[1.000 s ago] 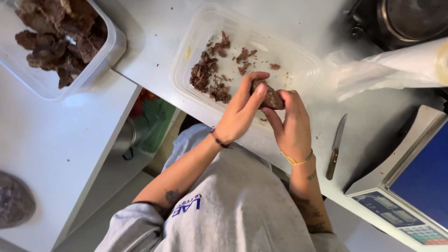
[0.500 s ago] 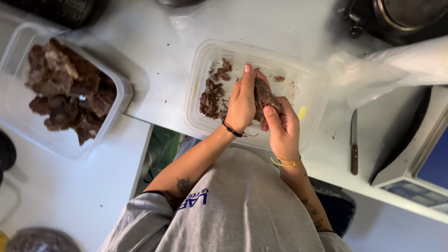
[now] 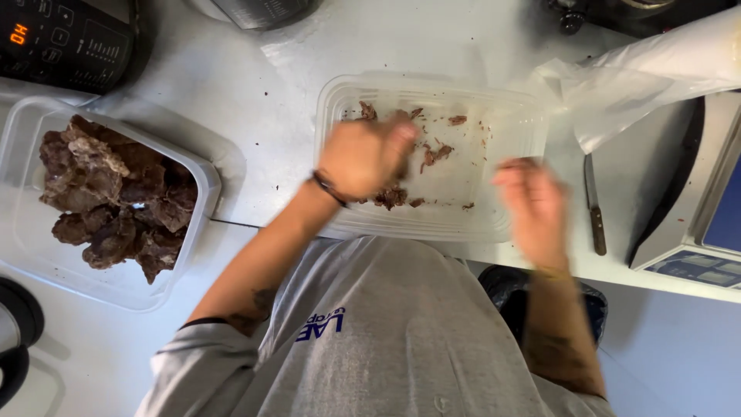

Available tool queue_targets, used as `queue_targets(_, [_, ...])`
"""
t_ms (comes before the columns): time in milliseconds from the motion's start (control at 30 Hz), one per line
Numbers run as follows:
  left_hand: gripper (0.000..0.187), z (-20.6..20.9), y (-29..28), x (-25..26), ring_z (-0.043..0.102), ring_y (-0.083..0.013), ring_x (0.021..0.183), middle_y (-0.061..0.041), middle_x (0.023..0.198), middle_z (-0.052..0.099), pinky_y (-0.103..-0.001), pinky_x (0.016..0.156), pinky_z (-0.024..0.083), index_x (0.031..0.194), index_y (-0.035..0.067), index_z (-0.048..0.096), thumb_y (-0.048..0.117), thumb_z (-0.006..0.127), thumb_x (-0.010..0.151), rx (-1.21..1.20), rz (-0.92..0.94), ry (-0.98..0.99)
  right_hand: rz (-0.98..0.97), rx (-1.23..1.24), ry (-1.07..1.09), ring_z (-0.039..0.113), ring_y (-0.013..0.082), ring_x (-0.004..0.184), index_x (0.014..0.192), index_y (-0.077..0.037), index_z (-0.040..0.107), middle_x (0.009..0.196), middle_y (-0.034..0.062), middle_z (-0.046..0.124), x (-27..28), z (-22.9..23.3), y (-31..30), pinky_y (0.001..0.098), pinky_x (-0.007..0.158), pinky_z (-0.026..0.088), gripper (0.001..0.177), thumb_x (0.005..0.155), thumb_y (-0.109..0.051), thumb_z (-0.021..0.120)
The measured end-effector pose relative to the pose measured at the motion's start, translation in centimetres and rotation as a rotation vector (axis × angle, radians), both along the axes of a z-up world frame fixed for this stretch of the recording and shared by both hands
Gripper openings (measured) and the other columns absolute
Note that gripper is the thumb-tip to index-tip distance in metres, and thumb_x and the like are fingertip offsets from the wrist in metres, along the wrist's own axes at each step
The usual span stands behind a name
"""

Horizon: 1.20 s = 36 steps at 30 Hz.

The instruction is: Shredding cooked meat by hand into a plastic container

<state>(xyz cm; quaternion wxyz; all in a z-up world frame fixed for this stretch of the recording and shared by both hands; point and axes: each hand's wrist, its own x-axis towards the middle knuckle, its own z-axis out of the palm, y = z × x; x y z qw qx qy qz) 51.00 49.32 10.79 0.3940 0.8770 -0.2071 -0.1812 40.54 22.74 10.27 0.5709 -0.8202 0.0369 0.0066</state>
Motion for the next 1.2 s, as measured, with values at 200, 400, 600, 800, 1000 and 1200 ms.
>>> queue_targets(200, [0.075,0.8,0.6,1.2,0.057,-0.0117,0.053,0.0,0.061,0.059,-0.025,0.056,0.046,0.088,0.013,0.067,0.066,0.015,0.096,-0.564,0.146,0.33,0.451,-0.641,-0.01,0.071,0.0185,0.106,0.122,-0.004,0.064,0.124,0.0019,0.073,3.3,3.0,2.8,0.0348,0.078,0.054,0.026,0.106,-0.024,0.06])
queue_targets(400, [0.055,-0.1,-1.7,-1.6,0.067,-0.0288,0.114,-0.016,0.109,0.074,-0.042,0.113,0.045,0.105,0.015,0.077,0.054,0.039,0.103,-0.847,0.467,0.645,0.416,-0.659,-0.168,0.071,0.0344,0.086,0.118,-0.012,0.069,0.093,0.0098,0.065,3.1,-0.2,3.6,0.048,0.07,0.059,0.029,0.091,-0.018,0.078])
queue_targets(600, [0.055,-2.3,-0.1,-3.0,0.051,-0.0421,0.131,-0.029,0.136,0.052,-0.058,0.107,0.041,0.129,0.012,0.052,0.058,0.057,0.1,-0.681,0.402,0.702,0.344,-0.429,-0.21,0.071,0.0285,0.086,0.113,-0.008,0.069,0.095,0.0057,0.061,2.8,-0.2,3.1,0.0374,0.075,0.061,0.029,0.09,-0.007,0.086])
queue_targets(800, [0.081,-1.3,-0.4,-3.0,0.061,-0.034,0.107,-0.035,0.129,0.054,-0.038,0.087,0.059,0.148,-0.01,0.03,0.028,0.074,0.092,-0.847,0.275,0.713,0.42,-0.573,-0.248,0.063,0.0443,0.108,0.13,0.003,0.061,0.117,0.0189,0.056,3.1,0.6,3.8,0.0538,0.09,0.056,0.058,0.086,-0.024,0.088])
queue_targets(1000, [0.061,-4.1,-2.7,-5.2,0.071,-0.024,0.094,-0.019,0.108,0.064,-0.039,0.083,0.059,0.138,-0.008,0.05,0.017,0.081,0.091,-0.909,0.374,0.573,0.264,0.174,0.02,0.067,0.0217,0.106,0.139,0.002,0.046,0.11,0.0159,0.066,2.3,-0.7,6.5,0.044,0.09,0.059,0.033,0.113,-0.018,0.045])
queue_targets(1200, [0.051,-4.2,-2.9,-6.0,0.067,-0.0251,0.081,-0.018,0.086,0.061,-0.041,0.072,0.058,0.131,-0.012,0.058,0.012,0.079,0.091,-0.646,0.299,0.251,0.218,0.267,0.155,0.065,0.0173,0.079,0.123,-0.003,0.052,0.089,0.0091,0.063,1.7,-5.4,4.8,0.0335,0.067,0.06,0.02,0.108,-0.014,0.042])
